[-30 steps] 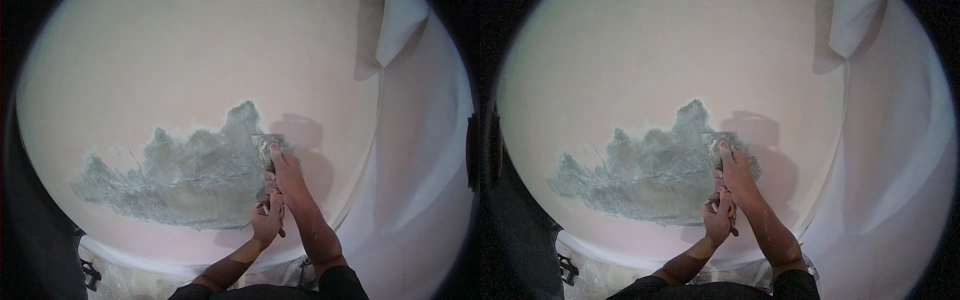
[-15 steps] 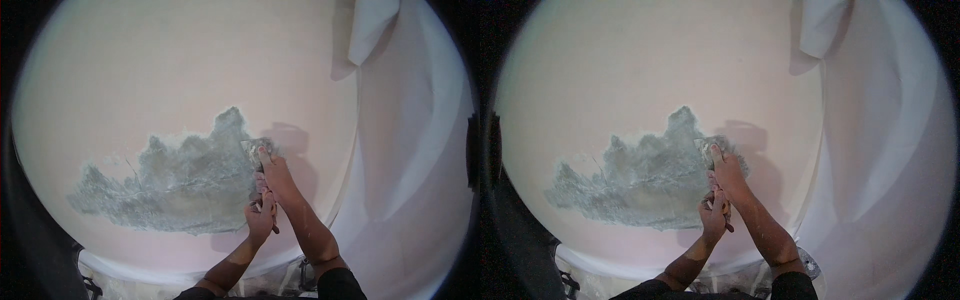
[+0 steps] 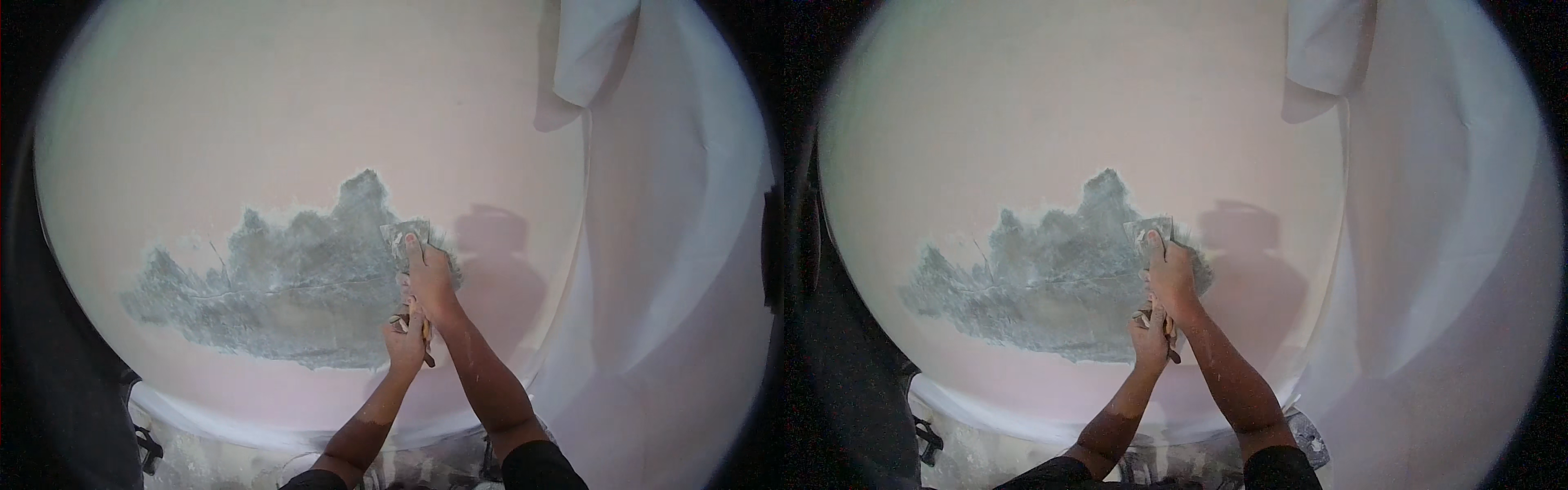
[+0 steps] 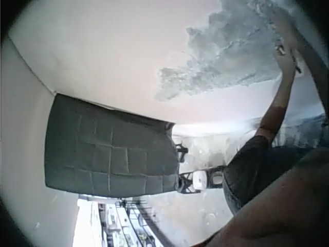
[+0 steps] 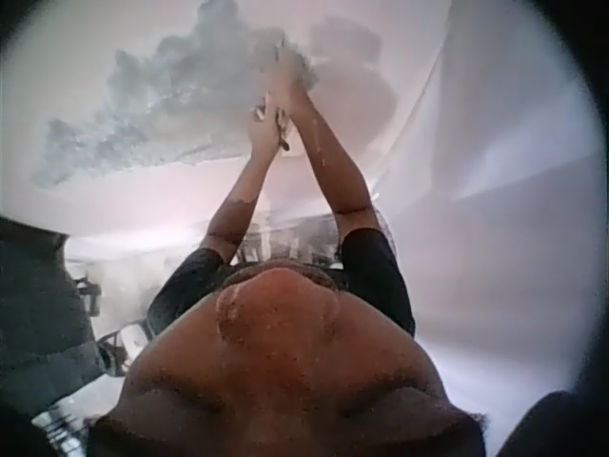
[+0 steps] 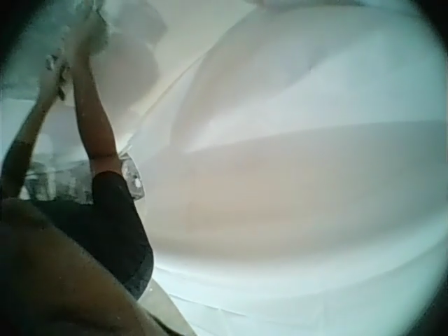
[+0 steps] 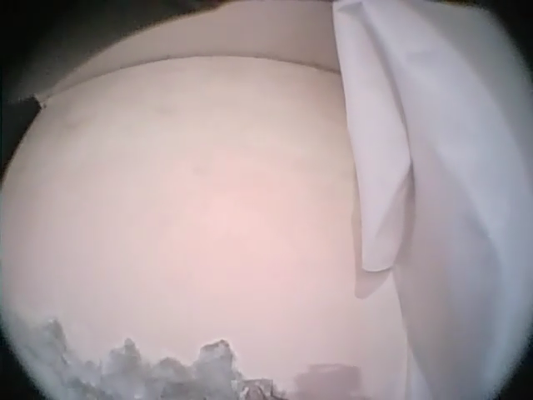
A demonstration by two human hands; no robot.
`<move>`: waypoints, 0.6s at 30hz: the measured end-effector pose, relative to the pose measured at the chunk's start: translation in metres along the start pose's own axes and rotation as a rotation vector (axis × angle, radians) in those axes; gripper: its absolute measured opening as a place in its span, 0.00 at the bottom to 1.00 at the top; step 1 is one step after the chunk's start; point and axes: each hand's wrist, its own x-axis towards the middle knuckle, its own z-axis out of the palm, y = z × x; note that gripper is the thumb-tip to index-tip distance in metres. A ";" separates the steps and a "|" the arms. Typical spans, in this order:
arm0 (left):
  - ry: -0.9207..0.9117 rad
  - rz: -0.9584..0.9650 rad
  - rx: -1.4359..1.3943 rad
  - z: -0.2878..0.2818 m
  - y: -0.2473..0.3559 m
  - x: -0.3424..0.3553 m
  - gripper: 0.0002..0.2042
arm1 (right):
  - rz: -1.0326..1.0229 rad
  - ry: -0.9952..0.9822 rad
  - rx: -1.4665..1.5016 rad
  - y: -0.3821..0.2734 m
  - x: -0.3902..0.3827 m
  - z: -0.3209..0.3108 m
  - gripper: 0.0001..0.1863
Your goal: Apply patching compound to a wall and then sand it smooth.
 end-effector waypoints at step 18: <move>-0.053 0.003 0.004 -0.005 0.003 0.003 0.16 | 0.071 -0.034 0.029 -0.003 -0.001 0.004 0.25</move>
